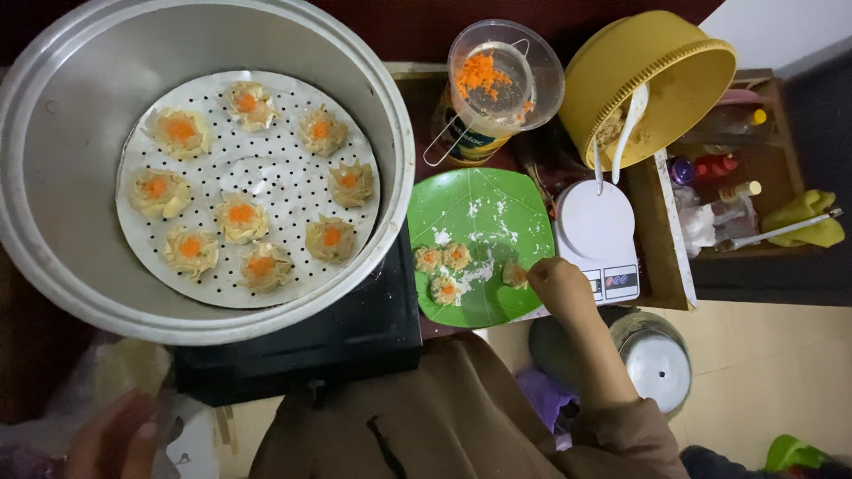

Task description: Preparing dumplings by oiling a steamer tray, scooping ingredients, and arranging dumplings with carrot toppings

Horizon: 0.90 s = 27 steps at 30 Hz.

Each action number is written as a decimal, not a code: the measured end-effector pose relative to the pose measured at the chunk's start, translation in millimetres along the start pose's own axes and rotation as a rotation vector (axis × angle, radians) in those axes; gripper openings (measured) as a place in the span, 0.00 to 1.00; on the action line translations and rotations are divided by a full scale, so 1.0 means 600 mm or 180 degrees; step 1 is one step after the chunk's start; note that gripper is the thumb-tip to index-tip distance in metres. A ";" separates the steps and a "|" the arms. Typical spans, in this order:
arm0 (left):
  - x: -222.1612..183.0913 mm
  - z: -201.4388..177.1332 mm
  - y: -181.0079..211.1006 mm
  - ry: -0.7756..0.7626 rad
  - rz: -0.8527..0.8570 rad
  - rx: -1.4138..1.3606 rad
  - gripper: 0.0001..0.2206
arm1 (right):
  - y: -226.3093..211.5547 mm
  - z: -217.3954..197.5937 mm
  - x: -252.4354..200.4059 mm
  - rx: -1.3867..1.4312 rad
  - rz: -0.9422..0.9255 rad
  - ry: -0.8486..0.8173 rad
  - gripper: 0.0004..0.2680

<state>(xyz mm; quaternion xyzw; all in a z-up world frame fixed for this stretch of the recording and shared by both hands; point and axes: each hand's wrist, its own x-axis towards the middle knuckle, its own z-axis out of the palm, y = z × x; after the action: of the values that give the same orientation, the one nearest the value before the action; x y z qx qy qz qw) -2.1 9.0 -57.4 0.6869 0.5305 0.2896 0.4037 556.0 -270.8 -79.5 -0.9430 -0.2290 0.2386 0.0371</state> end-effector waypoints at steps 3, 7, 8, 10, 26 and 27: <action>-0.005 0.009 0.056 0.0093 -0.0006 0.0113 0.19 | -0.019 -0.034 -0.015 0.0258 0.0134 -0.0047 0.10; 0.002 0.007 0.040 0.0086 -0.0100 -0.0039 0.20 | -0.019 -0.108 -0.013 0.1026 0.0053 0.0376 0.07; 0.001 0.003 0.029 0.0092 -0.0096 -0.0041 0.20 | -0.023 -0.136 -0.003 0.1027 0.0047 0.0380 0.07; 0.001 -0.002 0.005 -0.0034 0.0203 0.0113 0.19 | -0.028 -0.195 0.018 0.0718 -0.1094 0.1476 0.06; -0.019 0.004 0.086 0.0084 -0.0225 0.0449 0.18 | -0.164 -0.325 0.094 0.0697 -0.1830 0.1878 0.14; -0.018 0.004 0.049 0.0047 -0.0150 0.0018 0.19 | -0.127 -0.303 0.085 0.0674 -0.1804 0.2015 0.12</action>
<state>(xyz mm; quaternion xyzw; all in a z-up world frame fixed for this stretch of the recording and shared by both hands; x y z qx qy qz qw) 11.7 -5.5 -33.1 0.6732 0.5502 0.2836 0.4045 649.2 -173.0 72.7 -0.8606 -0.4303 -0.0596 0.2660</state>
